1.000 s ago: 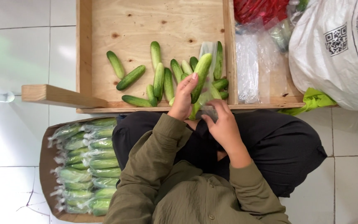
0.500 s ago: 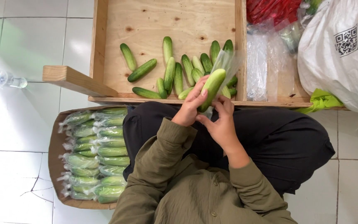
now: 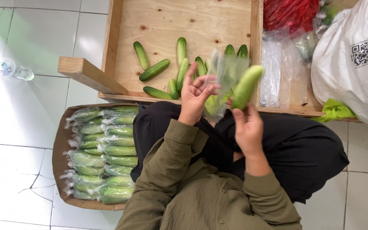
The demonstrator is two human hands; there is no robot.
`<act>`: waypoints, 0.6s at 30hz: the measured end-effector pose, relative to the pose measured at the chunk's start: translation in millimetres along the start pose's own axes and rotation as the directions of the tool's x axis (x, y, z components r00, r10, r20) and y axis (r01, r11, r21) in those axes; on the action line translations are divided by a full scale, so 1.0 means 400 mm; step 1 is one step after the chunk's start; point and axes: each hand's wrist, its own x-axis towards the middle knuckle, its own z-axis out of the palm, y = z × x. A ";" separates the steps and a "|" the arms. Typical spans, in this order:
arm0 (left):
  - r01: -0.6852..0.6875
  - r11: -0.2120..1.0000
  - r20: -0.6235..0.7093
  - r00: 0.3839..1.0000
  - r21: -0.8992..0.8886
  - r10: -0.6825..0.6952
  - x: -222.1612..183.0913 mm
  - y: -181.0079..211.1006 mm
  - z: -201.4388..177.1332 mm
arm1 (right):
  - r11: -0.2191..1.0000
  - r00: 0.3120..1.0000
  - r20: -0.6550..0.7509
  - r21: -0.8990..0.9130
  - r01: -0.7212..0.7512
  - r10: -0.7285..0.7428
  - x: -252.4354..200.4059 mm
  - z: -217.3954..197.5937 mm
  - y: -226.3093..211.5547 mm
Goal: The person wipes individual cucumbers with a cloth before placing them into a plastic bag and then into a cardboard box containing other packaged cucumbers.
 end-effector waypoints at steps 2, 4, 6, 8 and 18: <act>0.023 0.999 -0.009 1.000 0.027 -0.022 -0.002 -0.005 -0.008 | 0.994 1.000 -0.017 0.110 -0.014 0.016 0.008 -0.031 0.001; 0.066 0.996 -0.041 0.997 0.061 -0.063 -0.003 -0.005 -0.002 | 0.992 0.992 -0.101 0.095 0.082 -0.072 0.024 -0.076 0.017; 0.070 0.996 -0.038 0.997 0.052 -0.068 -0.003 0.029 0.039 | 0.987 0.981 -0.151 0.089 0.134 -0.119 0.028 -0.110 0.016; 0.077 0.996 -0.034 0.997 0.045 -0.076 -0.005 0.042 0.057 | 0.980 0.965 -0.203 0.081 0.183 -0.164 0.026 -0.146 0.015; 0.044 0.973 0.122 0.990 0.226 -0.073 -0.007 0.055 -0.001 | 0.981 0.898 -0.410 0.041 0.191 -0.158 0.013 -0.176 -0.145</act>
